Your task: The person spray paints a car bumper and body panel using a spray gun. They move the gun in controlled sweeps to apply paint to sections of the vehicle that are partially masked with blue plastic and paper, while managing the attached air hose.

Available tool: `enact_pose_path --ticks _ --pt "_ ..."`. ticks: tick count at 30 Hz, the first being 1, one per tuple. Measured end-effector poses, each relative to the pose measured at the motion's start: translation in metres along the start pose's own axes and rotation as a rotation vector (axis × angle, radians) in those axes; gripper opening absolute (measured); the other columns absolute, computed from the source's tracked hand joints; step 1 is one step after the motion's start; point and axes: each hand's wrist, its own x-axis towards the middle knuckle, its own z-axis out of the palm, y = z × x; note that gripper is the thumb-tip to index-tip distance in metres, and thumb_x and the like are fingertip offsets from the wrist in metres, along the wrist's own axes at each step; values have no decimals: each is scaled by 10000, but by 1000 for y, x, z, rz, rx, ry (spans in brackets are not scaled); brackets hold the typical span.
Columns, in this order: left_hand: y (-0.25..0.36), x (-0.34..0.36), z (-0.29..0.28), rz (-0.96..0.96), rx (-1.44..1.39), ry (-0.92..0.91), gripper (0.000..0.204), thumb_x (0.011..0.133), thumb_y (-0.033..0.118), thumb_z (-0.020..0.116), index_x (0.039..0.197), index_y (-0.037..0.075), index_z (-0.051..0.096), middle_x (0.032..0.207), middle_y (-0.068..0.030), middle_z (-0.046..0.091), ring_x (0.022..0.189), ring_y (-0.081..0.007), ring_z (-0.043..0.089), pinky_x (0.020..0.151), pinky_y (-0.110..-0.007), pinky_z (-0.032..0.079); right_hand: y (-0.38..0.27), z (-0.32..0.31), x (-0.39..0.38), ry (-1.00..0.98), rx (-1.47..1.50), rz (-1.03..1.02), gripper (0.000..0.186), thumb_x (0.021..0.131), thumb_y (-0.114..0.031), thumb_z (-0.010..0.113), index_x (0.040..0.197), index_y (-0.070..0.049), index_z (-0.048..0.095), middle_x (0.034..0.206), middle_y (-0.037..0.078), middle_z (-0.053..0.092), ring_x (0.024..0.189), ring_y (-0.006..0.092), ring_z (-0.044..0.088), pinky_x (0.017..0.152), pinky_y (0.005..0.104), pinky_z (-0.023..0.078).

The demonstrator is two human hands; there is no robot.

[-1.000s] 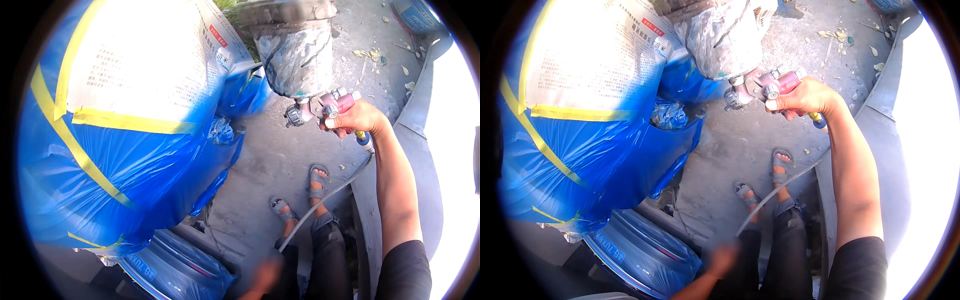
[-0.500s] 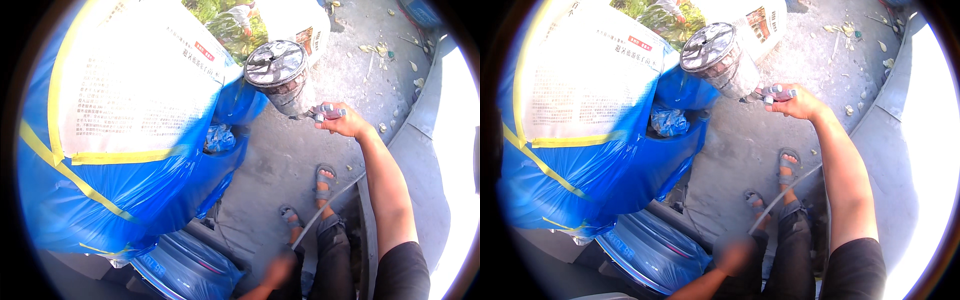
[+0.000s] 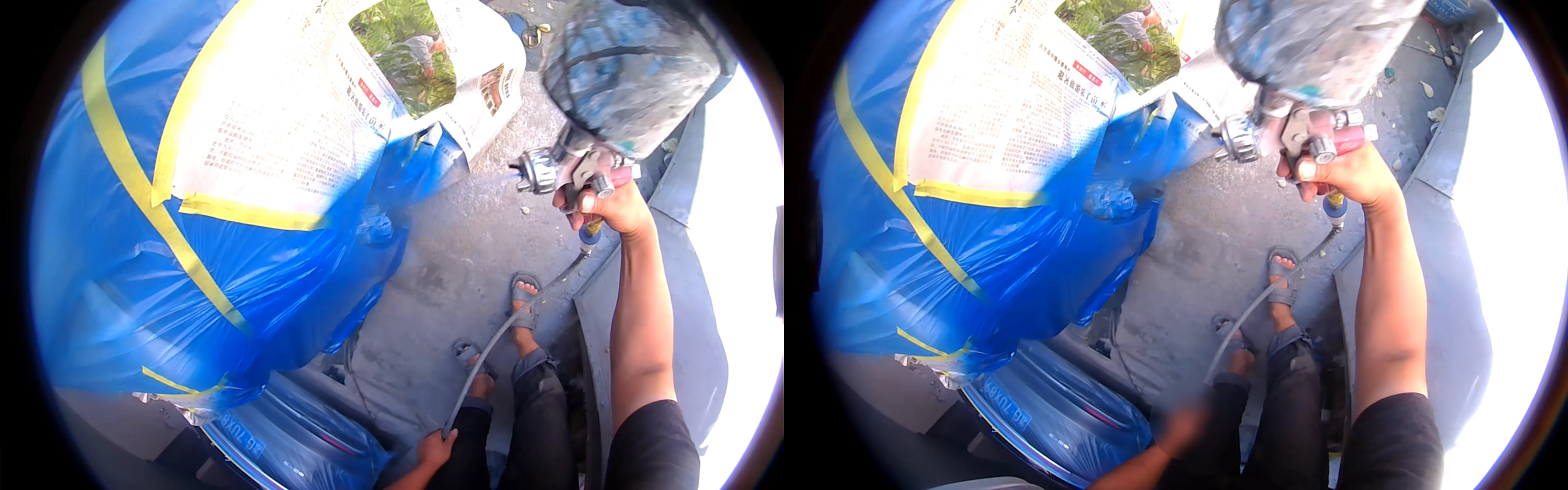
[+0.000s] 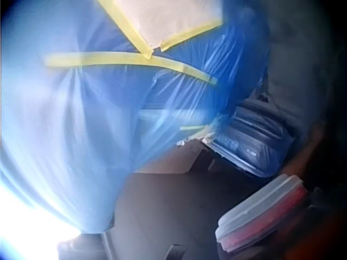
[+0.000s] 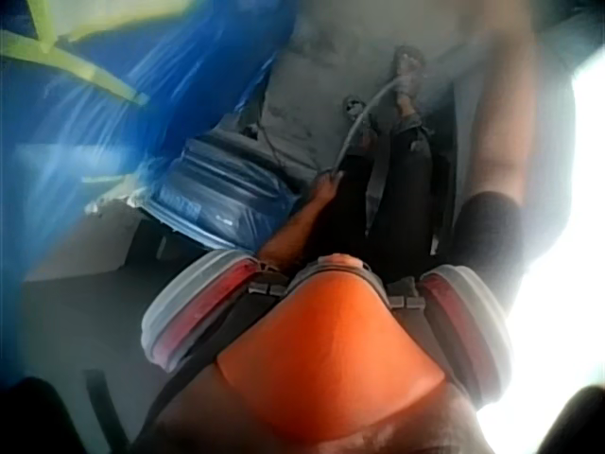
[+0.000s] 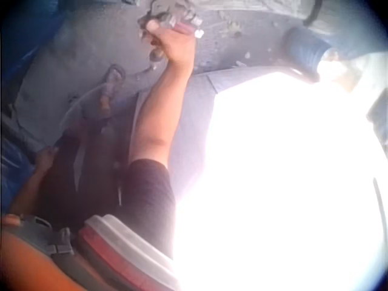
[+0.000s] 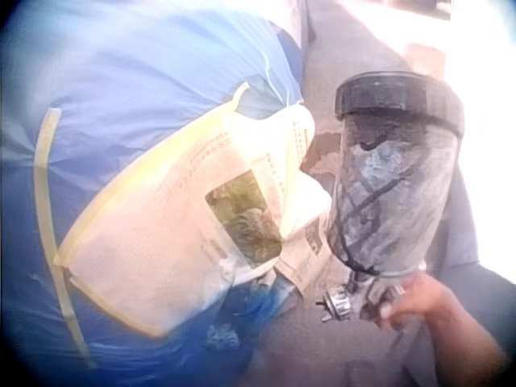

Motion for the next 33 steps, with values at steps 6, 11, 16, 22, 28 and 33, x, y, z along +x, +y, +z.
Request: enact_pose_path --ticks 6,11,16,22,28,33 --pt "-34 -23 20 -38 17 30 383 888 362 477 1047 44 619 927 -196 641 853 -368 613 725 -472 478 2 2 -19 89 161 -224 670 722 -494 737 1073 48 558 975 176 643 586 149 580 511 251 465" --pt "-65 -52 33 294 284 188 327 883 211 471 1158 72 583 931 -179 643 834 -374 608 726 -504 481 31 29 -45 100 178 -189 612 762 -400 734 1176 -12 503 1021 168 641 631 128 607 544 229 500" --pt "-110 -61 76 271 348 301 326 881 194 473 1165 72 578 910 -193 627 795 -363 600 697 -495 483 47 85 -94 410 73 -190 458 838 -320 678 1175 -41 540 982 72 653 644 69 571 515 186 429" --pt "-133 -57 92 135 143 224 278 896 192 468 1110 58 584 864 -175 600 758 -337 580 655 -464 465 49 161 -161 661 -135 -289 352 846 -246 686 1114 -40 588 851 14 631 645 58 554 510 184 381" --pt "-176 -60 92 293 139 348 257 905 194 476 1071 36 593 879 -202 593 761 -356 571 652 -466 459 140 200 -217 702 -811 -542 237 821 -203 698 1001 -60 638 750 8 645 683 113 592 598 257 459" --pt "-202 -83 141 369 32 475 252 900 209 507 1022 11 602 862 -212 592 734 -371 571 636 -491 459 258 222 -268 456 -907 -420 285 736 -55 697 1007 -37 610 969 110 641 884 266 629 762 347 498"
